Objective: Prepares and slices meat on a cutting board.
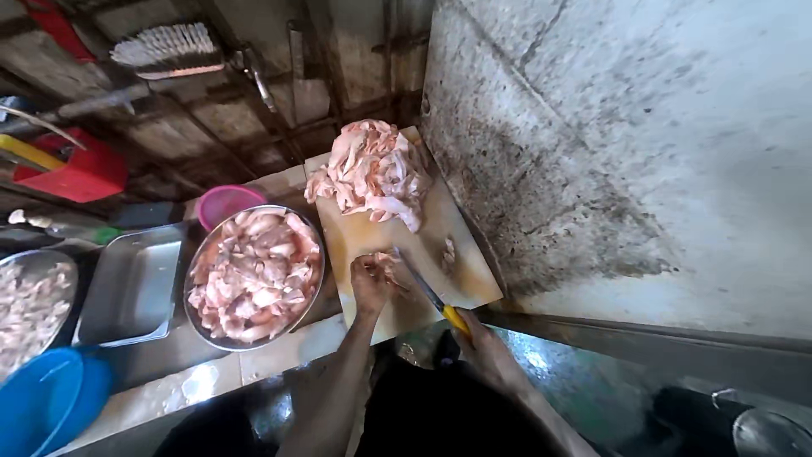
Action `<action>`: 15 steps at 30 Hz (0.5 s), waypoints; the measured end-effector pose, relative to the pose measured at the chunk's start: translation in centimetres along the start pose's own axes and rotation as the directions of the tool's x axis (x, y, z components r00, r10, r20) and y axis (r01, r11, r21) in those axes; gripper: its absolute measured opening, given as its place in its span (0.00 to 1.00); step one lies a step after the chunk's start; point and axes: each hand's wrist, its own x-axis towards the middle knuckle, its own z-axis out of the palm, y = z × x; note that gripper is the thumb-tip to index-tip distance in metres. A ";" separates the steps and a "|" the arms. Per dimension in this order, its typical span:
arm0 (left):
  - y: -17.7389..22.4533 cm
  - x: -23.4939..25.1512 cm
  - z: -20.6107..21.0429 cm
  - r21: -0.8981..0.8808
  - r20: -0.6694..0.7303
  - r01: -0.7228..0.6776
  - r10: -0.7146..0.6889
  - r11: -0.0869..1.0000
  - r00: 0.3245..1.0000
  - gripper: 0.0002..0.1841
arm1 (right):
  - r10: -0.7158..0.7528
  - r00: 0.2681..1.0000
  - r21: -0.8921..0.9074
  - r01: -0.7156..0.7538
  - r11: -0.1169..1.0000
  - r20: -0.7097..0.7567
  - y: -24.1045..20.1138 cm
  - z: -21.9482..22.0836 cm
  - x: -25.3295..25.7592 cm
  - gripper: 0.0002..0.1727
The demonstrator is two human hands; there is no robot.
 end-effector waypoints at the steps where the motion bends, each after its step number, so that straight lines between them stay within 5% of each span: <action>1: -0.1 0.0 0.3 -0.016 -0.030 0.001 -0.001 1.000 1.000 0.20 | -0.008 1.000 -0.041 0.009 0.999 0.030 -1.2 -0.1 1.1 0.28; 8: -0.2 1.5 0.6 0.144 0.029 -0.069 0.065 0.987 0.997 0.18 | 0.086 0.994 -0.265 -0.066 0.962 0.063 -3.3 1.3 6.6 0.29; 15: -1.3 4.1 -1.5 -0.003 0.118 -0.037 0.038 0.999 0.992 0.21 | 0.082 0.996 -0.112 -0.078 0.991 0.034 -2.6 0.9 6.3 0.27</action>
